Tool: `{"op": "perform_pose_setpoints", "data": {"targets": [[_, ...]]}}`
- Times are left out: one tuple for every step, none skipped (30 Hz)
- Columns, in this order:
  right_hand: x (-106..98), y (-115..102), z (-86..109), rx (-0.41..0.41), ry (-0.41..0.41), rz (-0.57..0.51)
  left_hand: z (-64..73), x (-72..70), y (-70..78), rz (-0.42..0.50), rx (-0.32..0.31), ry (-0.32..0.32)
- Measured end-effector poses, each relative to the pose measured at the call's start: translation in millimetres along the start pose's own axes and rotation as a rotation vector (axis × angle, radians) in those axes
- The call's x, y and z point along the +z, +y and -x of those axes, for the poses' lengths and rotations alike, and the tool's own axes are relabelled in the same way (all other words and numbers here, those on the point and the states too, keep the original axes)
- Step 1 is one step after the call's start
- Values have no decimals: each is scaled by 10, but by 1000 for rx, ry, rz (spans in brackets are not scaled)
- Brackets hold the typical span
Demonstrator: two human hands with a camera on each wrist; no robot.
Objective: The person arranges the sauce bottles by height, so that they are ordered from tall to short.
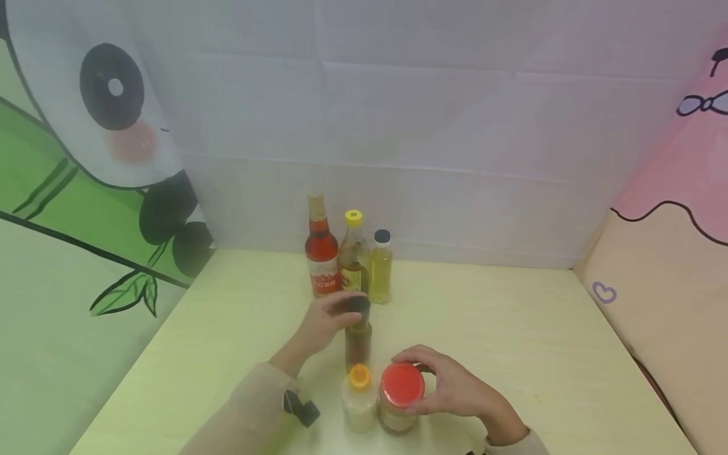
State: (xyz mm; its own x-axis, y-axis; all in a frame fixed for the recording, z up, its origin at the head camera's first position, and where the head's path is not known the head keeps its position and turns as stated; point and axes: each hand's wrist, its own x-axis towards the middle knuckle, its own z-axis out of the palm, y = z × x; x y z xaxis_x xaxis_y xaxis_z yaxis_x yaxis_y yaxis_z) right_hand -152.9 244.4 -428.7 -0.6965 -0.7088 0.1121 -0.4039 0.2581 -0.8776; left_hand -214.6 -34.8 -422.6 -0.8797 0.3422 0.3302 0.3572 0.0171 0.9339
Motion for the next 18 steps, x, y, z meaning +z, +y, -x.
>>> {"op": "perform_pose_setpoints", "data": {"targets": [[0, 0, -1, 0, -1, 0, -16, -5, -4, -5, -15, 1], [0, 0, -2, 0, -3, -2, -31, -11, -6, -12, -24, 2], [1, 1, -3, -2, -4, -2, -47, -16, -8, -19, -31, 2], [2, 3, -4, -6, -5, -1, -62, -21, -10, -24, -39, 3], [3, 4, -5, -10, -7, 0, -76, -26, -4, -30, -47, 4], [5, 6, -6, -14, -8, -1, -90, -32, 0, -30, -56, 6], [5, 7, -7, -17, -10, -2, -105, -36, 4, -36, -63, 8], [6, 8, -8, -18, -10, -4, -120, -41, 5, -41, -71, 11], [6, 9, -8, -21, -11, -3, -139, -45, 4, -44, -80, 14], [6, 9, -8, -20, -12, -5, -156, -50, 6, -47, -91, 17], [6, 8, -10, -22, -12, -6, -174, -53, 7, -52, -103, 20], [6, 5, -11, -22, -13, -7, -193, -56, 7, -57, -113, 23], [6, 2, -12, -19, -14, -7, -214, -59, 8, -67, -121, 24], [6, 1, -12, -17, -13, -3, -235, -58, 12, -75, -127, 27], [3, -1, -14, -15, -14, 0, -258, -55, 25, -83, -135, 30], [-1, -1, -16, -13, -16, 1, -284, -51, 33, -92, -143, 31], [-6, -1, -18, -13, -17, 3, -310, -46, 38, -101, -150, 33], [-11, 0, -19, -11, -19, 4, -338, -38, 41, -106, -151, 34]]}}
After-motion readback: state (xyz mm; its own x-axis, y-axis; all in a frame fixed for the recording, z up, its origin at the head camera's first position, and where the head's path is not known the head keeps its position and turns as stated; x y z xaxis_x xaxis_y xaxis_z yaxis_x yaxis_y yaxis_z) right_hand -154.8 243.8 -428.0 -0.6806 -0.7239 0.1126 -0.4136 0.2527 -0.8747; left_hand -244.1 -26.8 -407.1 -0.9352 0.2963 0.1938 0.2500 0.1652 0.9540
